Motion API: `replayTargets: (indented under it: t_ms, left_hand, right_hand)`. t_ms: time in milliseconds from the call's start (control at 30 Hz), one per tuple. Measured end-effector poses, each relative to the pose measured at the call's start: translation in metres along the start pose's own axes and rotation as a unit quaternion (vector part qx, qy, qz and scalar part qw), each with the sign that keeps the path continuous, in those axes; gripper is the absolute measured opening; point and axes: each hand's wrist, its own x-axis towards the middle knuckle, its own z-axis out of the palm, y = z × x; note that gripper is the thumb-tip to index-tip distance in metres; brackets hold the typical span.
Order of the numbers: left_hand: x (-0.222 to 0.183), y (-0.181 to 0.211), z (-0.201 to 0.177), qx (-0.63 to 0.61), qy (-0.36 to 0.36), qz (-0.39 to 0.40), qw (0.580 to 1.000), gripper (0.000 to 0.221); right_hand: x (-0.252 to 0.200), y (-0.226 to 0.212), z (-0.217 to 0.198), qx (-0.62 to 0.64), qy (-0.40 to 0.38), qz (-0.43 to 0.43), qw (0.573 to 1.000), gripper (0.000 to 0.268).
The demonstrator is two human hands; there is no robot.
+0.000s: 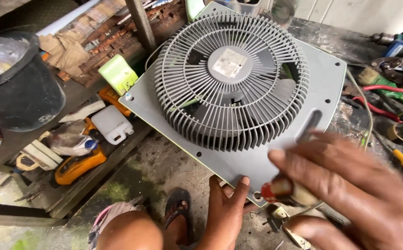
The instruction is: Disassembling and reassembling the housing of a box fan using a screwdriver.
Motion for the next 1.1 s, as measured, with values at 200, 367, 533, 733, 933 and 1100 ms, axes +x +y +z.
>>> replayTargets:
  t_ms: [200, 367, 533, 733, 933, 1100]
  left_hand:
    - [-0.004, 0.005, -0.003, -0.002, -0.006, -0.004, 1.0, 0.043]
    - [-0.004, 0.007, -0.001, 0.014, 0.001, -0.015, 1.0, 0.043]
    - [-0.004, 0.006, 0.001, 0.017, 0.0, -0.016, 1.0, 0.045]
    - [-0.009, 0.012, 0.0, 0.022, 0.01, -0.026, 0.999, 0.049]
    - [-0.006, 0.008, 0.001, 0.013, 0.001, -0.016, 1.0, 0.051]
    - [0.0, 0.0, 0.001, 0.007, 0.014, -0.015, 1.0, 0.047]
  right_hand:
    - [0.002, -0.009, 0.001, -0.029, -0.003, 0.016, 0.999, 0.058]
    - [0.001, -0.01, 0.008, 0.087, 0.027, 0.044, 0.995, 0.05]
    - [-0.002, 0.006, 0.003, -0.007, 0.001, -0.016, 1.0, 0.053]
    - [-0.005, -0.001, 0.007, 0.013, 0.0, 0.015, 1.0, 0.056]
    - [-0.002, -0.001, 0.004, 0.015, -0.003, 0.018, 1.0, 0.053]
    - [-0.004, 0.008, 0.0, -0.024, -0.008, -0.014, 1.0, 0.06]
